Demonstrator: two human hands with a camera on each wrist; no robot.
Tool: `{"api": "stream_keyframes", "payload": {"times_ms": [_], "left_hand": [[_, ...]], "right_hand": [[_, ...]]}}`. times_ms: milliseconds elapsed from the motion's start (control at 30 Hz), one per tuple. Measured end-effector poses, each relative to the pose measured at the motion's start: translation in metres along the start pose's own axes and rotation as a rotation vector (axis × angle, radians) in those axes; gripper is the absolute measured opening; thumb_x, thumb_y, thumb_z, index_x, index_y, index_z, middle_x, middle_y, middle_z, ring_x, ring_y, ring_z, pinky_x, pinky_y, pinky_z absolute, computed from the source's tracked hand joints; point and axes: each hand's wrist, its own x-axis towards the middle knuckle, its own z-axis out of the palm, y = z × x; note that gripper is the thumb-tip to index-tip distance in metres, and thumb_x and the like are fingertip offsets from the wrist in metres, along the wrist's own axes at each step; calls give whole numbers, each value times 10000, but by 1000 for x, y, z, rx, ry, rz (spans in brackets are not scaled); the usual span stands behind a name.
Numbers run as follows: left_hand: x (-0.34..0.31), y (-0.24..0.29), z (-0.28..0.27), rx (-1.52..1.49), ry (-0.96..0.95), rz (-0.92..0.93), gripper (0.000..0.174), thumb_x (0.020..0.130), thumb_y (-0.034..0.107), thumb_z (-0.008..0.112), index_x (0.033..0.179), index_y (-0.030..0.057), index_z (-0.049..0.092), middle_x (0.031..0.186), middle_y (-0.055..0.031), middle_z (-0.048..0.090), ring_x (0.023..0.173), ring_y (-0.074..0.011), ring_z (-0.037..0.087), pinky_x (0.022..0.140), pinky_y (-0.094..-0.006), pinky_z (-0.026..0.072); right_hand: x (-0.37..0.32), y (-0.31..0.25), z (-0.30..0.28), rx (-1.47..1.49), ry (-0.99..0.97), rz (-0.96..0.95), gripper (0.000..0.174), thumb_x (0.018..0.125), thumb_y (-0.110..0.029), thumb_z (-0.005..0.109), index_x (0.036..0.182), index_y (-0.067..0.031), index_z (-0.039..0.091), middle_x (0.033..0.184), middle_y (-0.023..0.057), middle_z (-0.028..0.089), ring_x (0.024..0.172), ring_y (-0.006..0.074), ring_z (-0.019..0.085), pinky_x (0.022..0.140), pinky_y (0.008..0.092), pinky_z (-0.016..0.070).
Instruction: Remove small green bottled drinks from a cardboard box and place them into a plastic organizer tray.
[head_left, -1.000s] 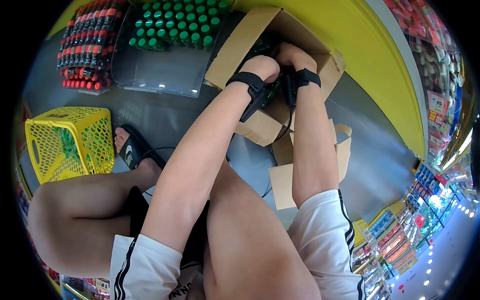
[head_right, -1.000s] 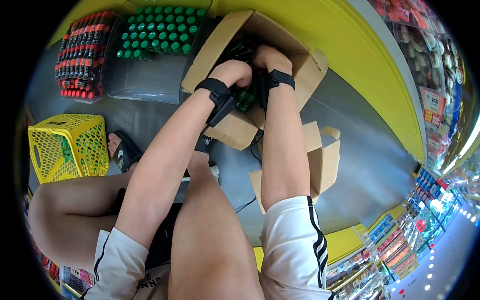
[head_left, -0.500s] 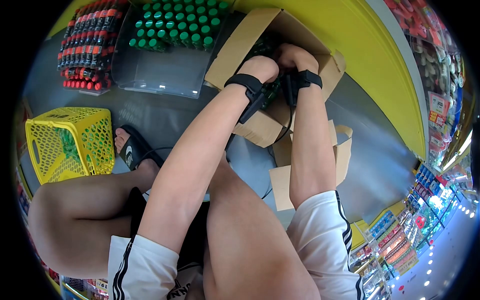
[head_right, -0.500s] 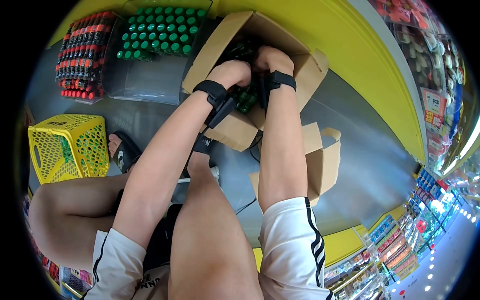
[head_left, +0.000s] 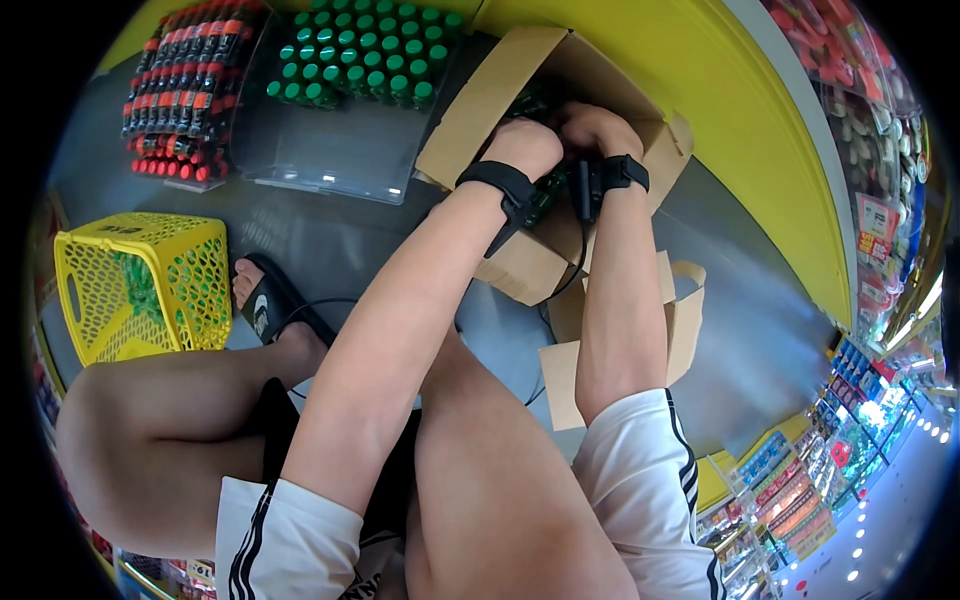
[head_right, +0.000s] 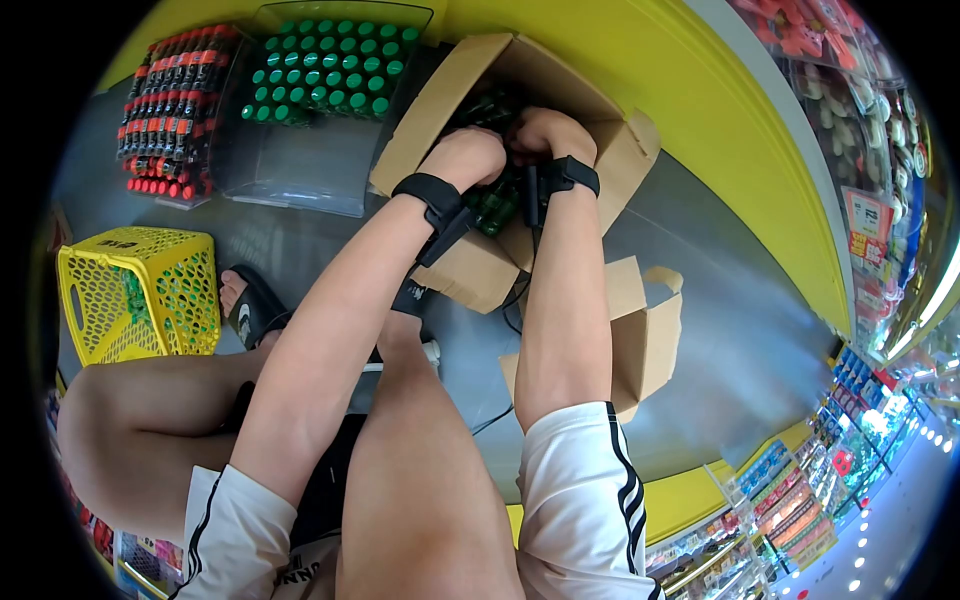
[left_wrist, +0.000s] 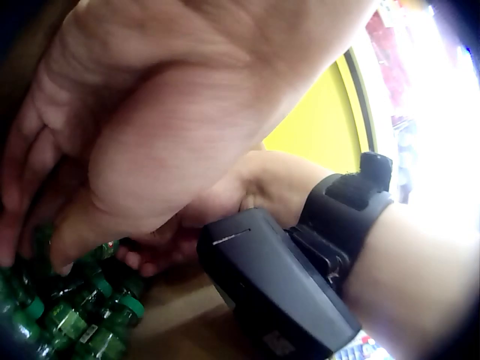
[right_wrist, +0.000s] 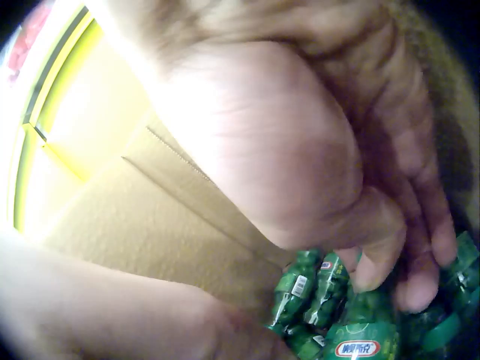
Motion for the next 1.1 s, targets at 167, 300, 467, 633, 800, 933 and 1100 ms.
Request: {"api": "stream_keyframes", "payload": {"times_ms": [167,300,467,633,800,933,1100], "left_hand": [[-6,10,-1,-18,68,-14,305,847,111,719,1125,-3,777,1235,-254,727,1118,-415,726,927,-477,597],[-12,13,-2,-46,153,-28,295,891,158,718,1137,0,760,1245,-243,716,1120,-370,732,904,-436,613],[-37,22,-4,111,358,-21,272,905,147,714,1123,-13,744,1171,-238,701,1060,-355,744,848,-402,632],[-53,17,-3,172,404,-3,276,849,94,787,1118,31,773,1171,-158,681,1072,-280,728,855,-334,618],[-69,4,0,91,513,143,290,756,-88,727,1042,-90,679,1086,-250,669,956,-371,738,774,-417,637],[-79,-5,1,-32,587,215,272,750,-147,670,1016,-110,626,1055,-261,634,934,-412,720,768,-465,623],[-102,-19,-7,-100,604,303,298,732,-156,677,1017,-107,607,1062,-258,614,931,-415,715,762,-467,620]], "right_hand": [[2,-1,0,-94,1,73,298,957,-111,601,1215,-62,740,1086,91,788,891,213,760,781,390,585],[25,18,6,-138,71,45,352,943,-122,578,1266,-80,710,1146,88,784,964,226,760,835,401,573],[-4,12,-1,-2,72,-20,395,951,-85,523,1314,-96,678,1132,98,786,944,202,762,822,384,572],[-27,9,1,156,125,-40,412,949,-12,464,1300,-107,658,1043,114,782,873,186,760,799,361,569],[-14,30,14,244,184,-212,327,992,-26,421,1220,-74,650,985,136,748,832,197,737,774,380,562],[-33,28,25,307,289,-241,297,1009,-40,421,1206,-60,643,977,136,727,784,199,703,756,379,552],[-71,17,36,396,437,-328,212,1069,-47,446,1184,-52,625,892,122,672,748,189,635,737,359,525]]}}
